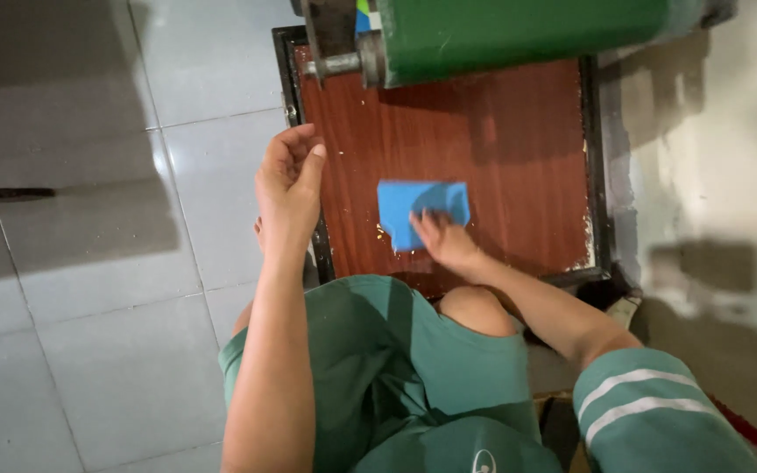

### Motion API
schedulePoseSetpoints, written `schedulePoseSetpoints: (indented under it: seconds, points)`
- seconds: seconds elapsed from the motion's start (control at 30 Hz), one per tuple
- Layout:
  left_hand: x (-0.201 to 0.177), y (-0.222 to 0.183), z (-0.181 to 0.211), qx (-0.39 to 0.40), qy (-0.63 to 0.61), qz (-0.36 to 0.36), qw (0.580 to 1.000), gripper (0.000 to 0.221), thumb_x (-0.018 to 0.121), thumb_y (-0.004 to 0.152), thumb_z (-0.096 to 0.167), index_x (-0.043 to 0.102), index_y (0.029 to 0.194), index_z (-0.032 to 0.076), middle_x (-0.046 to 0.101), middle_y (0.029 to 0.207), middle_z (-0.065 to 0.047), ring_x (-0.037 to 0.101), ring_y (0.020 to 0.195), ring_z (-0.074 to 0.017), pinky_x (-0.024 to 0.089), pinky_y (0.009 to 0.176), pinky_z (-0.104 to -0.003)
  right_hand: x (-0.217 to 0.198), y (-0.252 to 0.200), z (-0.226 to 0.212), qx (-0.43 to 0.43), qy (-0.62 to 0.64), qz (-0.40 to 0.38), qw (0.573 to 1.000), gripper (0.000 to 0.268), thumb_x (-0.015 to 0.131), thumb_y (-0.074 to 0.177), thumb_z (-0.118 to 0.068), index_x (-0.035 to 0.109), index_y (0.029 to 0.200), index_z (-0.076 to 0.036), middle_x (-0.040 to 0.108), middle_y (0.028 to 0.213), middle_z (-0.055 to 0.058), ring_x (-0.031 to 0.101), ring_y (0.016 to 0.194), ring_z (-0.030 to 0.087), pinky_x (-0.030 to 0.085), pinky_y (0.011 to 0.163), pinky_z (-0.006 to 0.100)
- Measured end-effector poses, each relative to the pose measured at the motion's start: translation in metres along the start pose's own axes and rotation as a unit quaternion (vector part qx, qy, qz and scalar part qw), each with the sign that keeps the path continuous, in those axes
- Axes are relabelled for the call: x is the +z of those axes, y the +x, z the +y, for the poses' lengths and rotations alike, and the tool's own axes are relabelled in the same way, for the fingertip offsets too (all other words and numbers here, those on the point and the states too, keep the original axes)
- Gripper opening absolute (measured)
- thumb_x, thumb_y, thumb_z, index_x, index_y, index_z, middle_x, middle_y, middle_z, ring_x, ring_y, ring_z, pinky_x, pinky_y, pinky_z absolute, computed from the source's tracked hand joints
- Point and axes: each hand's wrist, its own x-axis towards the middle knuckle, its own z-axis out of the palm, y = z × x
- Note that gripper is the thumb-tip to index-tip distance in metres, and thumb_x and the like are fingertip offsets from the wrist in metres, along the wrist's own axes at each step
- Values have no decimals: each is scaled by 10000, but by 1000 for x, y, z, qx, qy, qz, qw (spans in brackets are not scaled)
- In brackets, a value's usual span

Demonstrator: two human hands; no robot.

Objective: Folding continuous dough sheets into stacks as they emerge from a roller machine, transporting the stacks to a table, and cleaning the machine bed with a scraper.

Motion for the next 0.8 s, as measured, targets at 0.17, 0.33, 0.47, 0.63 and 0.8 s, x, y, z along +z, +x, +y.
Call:
schedulePoseSetpoints:
  seconds: [0.17, 0.33, 0.47, 0.63, 0.8]
  points:
    - [6, 3, -24, 12, 38, 4, 999, 257, 614, 1015, 186, 641, 1271, 178, 726, 1138, -53, 680, 1035, -182, 484, 921, -379, -27, -41, 23, -100, 2, 43, 994, 374, 545, 957, -76, 644, 1309, -155, 678, 1095, 102, 715, 948, 269, 610, 703, 303]
    - [41, 19, -148, 39, 395, -55, 916, 342, 644, 956, 359, 618, 1135, 69, 738, 1022, -258, 713, 1005, -456, 546, 846, -586, -22, -70, 122, 513, 401, 15, 759, 286, 845, 813, -107, 763, 1054, 24, 728, 886, 214, 723, 918, 396, 556, 731, 417]
    - [73, -10, -261, 139, 505, -65, 849, 578, 728, 882, 407, 576, 1282, 19, 637, 1273, -265, 632, 1218, -414, 537, 983, -506, -87, -98, 144, 567, 520, 68, 635, 493, 934, 730, -112, 723, 1159, 4, 717, 1034, 182, 697, 982, 298, 545, 823, 415]
    - [83, -74, -240, 34, 661, -192, 725, 1328, 618, 735, 866, 79, 1661, 82, 90, 1721, -201, 74, 1597, -326, 23, 1275, -580, -54, -146, 168, 623, 529, -22, 576, 548, 917, 774, -76, 672, 1259, -6, 708, 1134, 158, 693, 1034, 297, 550, 820, 440]
    - [122, -53, -284, 104, 618, -120, 770, 1315, 432, 706, 981, 175, 1650, 102, 133, 1705, -223, 100, 1587, -365, 17, 1248, -660, -26, -103, 114, 604, 558, 9, 569, 630, 904, 669, 31, 676, 1256, 23, 700, 1121, 177, 650, 1109, 290, 507, 969, 485]
